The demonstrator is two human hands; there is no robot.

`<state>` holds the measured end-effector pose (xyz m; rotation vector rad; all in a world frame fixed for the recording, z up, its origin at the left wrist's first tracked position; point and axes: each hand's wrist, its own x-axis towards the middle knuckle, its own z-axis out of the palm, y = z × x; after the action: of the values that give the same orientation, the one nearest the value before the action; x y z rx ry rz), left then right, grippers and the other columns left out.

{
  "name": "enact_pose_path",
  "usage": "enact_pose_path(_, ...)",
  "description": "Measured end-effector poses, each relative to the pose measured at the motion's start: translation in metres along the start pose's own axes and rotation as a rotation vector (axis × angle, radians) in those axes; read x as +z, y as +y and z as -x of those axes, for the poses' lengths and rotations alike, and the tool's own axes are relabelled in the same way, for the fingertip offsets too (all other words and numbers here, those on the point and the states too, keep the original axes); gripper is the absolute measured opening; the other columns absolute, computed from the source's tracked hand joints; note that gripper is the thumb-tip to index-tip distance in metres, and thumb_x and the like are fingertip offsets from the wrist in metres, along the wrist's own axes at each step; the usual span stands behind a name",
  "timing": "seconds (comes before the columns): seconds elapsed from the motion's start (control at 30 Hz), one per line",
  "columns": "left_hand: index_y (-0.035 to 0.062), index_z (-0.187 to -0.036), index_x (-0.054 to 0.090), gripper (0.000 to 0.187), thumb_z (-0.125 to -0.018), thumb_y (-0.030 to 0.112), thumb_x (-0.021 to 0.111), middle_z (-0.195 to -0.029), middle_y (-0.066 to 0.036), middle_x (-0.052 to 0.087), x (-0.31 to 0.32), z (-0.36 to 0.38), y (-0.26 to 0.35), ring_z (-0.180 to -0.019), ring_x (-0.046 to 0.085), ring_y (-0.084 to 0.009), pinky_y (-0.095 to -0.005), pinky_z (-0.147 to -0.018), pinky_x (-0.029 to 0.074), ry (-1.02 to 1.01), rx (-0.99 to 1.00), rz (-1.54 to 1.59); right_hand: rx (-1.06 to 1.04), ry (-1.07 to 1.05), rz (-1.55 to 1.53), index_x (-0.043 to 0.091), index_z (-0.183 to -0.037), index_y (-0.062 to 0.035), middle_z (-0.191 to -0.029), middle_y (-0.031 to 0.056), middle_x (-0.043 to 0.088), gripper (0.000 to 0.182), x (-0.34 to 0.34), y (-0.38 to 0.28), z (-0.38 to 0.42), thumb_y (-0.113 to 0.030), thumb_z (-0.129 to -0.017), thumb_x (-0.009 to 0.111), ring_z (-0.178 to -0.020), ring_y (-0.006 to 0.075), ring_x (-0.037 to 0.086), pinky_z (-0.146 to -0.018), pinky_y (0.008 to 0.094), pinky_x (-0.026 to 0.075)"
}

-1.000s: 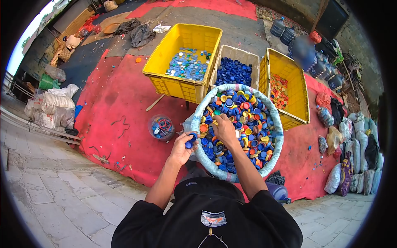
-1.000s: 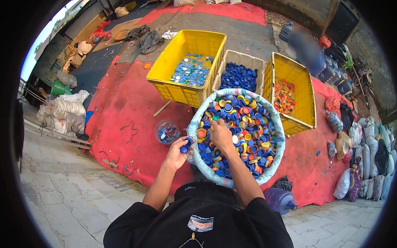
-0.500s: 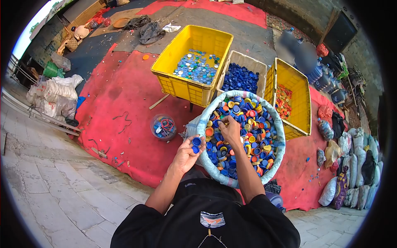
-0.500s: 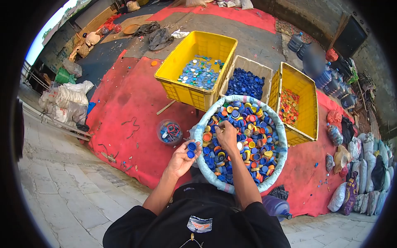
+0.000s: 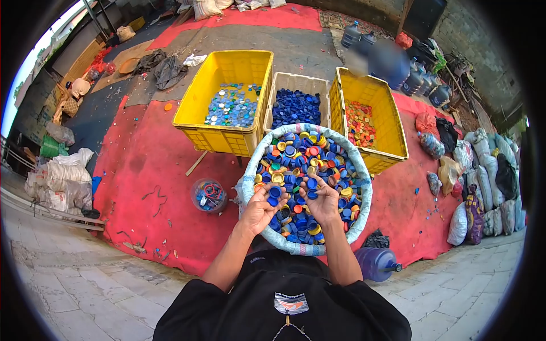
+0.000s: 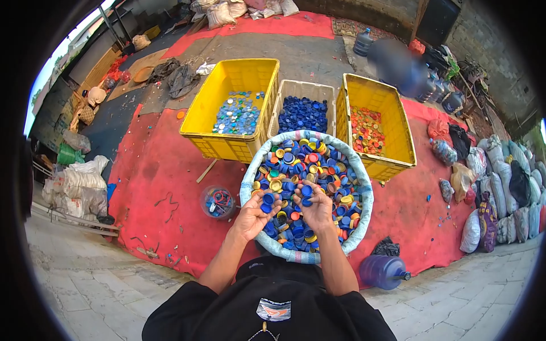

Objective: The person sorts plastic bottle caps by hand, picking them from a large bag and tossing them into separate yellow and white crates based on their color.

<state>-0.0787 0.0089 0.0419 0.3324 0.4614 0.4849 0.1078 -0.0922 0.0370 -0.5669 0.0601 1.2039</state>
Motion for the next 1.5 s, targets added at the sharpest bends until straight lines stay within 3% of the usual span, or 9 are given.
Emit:
enact_pose_path(0.1, -0.0015, -0.130, 0.042, 0.063, -0.070, -0.023, 0.040, -0.126, -0.021, 0.051, 0.003, -0.007, -0.008, -0.121, 0.052, -0.0332, -0.0430, -0.104, 0.046, 0.015, -0.025, -0.041, -0.013, 0.077, -0.059, 0.044, -0.126, 0.0067, -0.122, 0.0209, 0.051, 0.067, -0.006, 0.006, 0.020, 0.010, -0.059, 0.041, -0.115, 0.0356, 0.053, -0.110, 0.0500, 0.038)
enact_pose_path(0.5, -0.0069, -0.120, 0.048, 0.046, -0.077, -0.019, 0.038, -0.116, -0.020, 0.054, 0.012, -0.049, -0.018, -0.110, 0.058, -0.0314, -0.0404, -0.097, 0.052, 0.055, -0.162, -0.087, 0.036, 0.161, 0.072, 0.035, -0.131, 0.0158, -0.130, 0.0265, 0.045, 0.069, -0.013, 0.008, 0.041, 0.022, -0.063, 0.033, -0.127, 0.0390, 0.047, -0.110, 0.0480, 0.041)
enact_pose_path(0.6, -0.0097, -0.117, 0.049, 0.039, -0.079, -0.015, 0.043, -0.110, -0.019, 0.057, 0.045, -0.119, 0.027, -0.105, 0.061, -0.0306, -0.0398, -0.093, 0.055, -0.097, -0.045, -0.169, -0.086, 0.052, 0.138, 0.039, -0.125, 0.0166, -0.120, 0.0237, 0.048, 0.055, 0.025, -0.031, -0.028, 0.021, -0.070, 0.034, -0.117, 0.0363, 0.053, -0.109, 0.0468, 0.041)
enact_pose_path(0.7, -0.0139, -0.118, 0.046, 0.032, -0.088, -0.005, 0.051, -0.118, -0.025, 0.057, 0.108, -0.179, 0.083, -0.112, 0.059, -0.0332, -0.0405, -0.099, 0.051, -0.064, 0.173, -0.264, -0.285, -0.114, 0.255, 0.051, -0.100, 0.0131, -0.107, 0.0217, 0.056, 0.018, 0.062, -0.080, -0.109, 0.012, -0.082, 0.049, -0.118, 0.0381, 0.053, -0.106, 0.0443, 0.044)
enact_pose_path(0.8, -0.0174, -0.124, 0.040, 0.042, -0.090, 0.002, 0.056, -0.133, -0.029, 0.046, 0.132, -0.188, 0.105, -0.124, 0.050, -0.0364, -0.0433, -0.107, 0.043, 0.123, 0.304, -0.259, -0.314, 0.173, 0.246, 0.040, -0.119, 0.0173, -0.120, 0.0271, 0.048, 0.037, 0.074, -0.101, -0.139, 0.004, -0.087, 0.052, -0.121, 0.0411, 0.050, -0.104, 0.0444, 0.045)
enact_pose_path(0.93, -0.0109, -0.124, 0.046, 0.036, -0.094, 0.008, 0.052, -0.125, -0.024, 0.054, 0.082, -0.160, 0.094, -0.117, 0.056, -0.0314, -0.0405, -0.101, 0.047, 0.148, 0.272, -0.401, -0.351, 0.213, 0.367, 0.021, -0.140, 0.0128, -0.139, 0.0344, 0.032, 0.059, 0.047, -0.080, -0.089, 0.002, -0.089, 0.049, -0.125, 0.0431, 0.047, -0.106, 0.0448, 0.043)
enact_pose_path(1.1, -0.0006, -0.110, 0.055, 0.019, -0.095, 0.010, 0.053, -0.102, -0.011, 0.064, 0.003, -0.107, 0.057, -0.090, 0.063, -0.0180, -0.0319, -0.083, 0.054, 0.195, 0.194, -0.430, -0.297, 0.264, 0.374, 0.029, -0.136, 0.0113, -0.133, 0.0296, 0.044, 0.055, -0.017, -0.042, -0.015, 0.001, -0.087, 0.051, -0.112, 0.0332, 0.058, -0.099, 0.0396, 0.049)
enact_pose_path(1.4, 0.0003, -0.106, 0.059, 0.023, -0.089, 0.013, 0.066, -0.091, -0.005, 0.064, -0.014, -0.020, 0.018, -0.076, 0.057, -0.0083, -0.0236, -0.071, 0.049, 0.328, 0.338, -0.875, -0.443, 0.442, 1.359, 0.055, -0.116, 0.0041, -0.100, 0.0121, 0.066, 0.029, -0.046, 0.006, 0.056, 0.002, -0.087, 0.058, -0.084, 0.0149, 0.064, -0.073, 0.0277, 0.054)
enact_pose_path(1.5, 0.0006, -0.110, 0.057, 0.027, -0.087, 0.011, 0.067, -0.094, -0.005, 0.064, -0.022, -0.009, 0.013, -0.078, 0.057, -0.0082, -0.0235, -0.071, 0.047, 0.379, 0.404, -0.984, -0.608, 0.240, 1.671, 0.060, -0.109, 0.0008, -0.090, 0.0145, 0.068, 0.029, -0.037, 0.013, 0.057, 0.001, -0.080, 0.064, -0.081, 0.0281, 0.063, -0.074, 0.0386, 0.051)
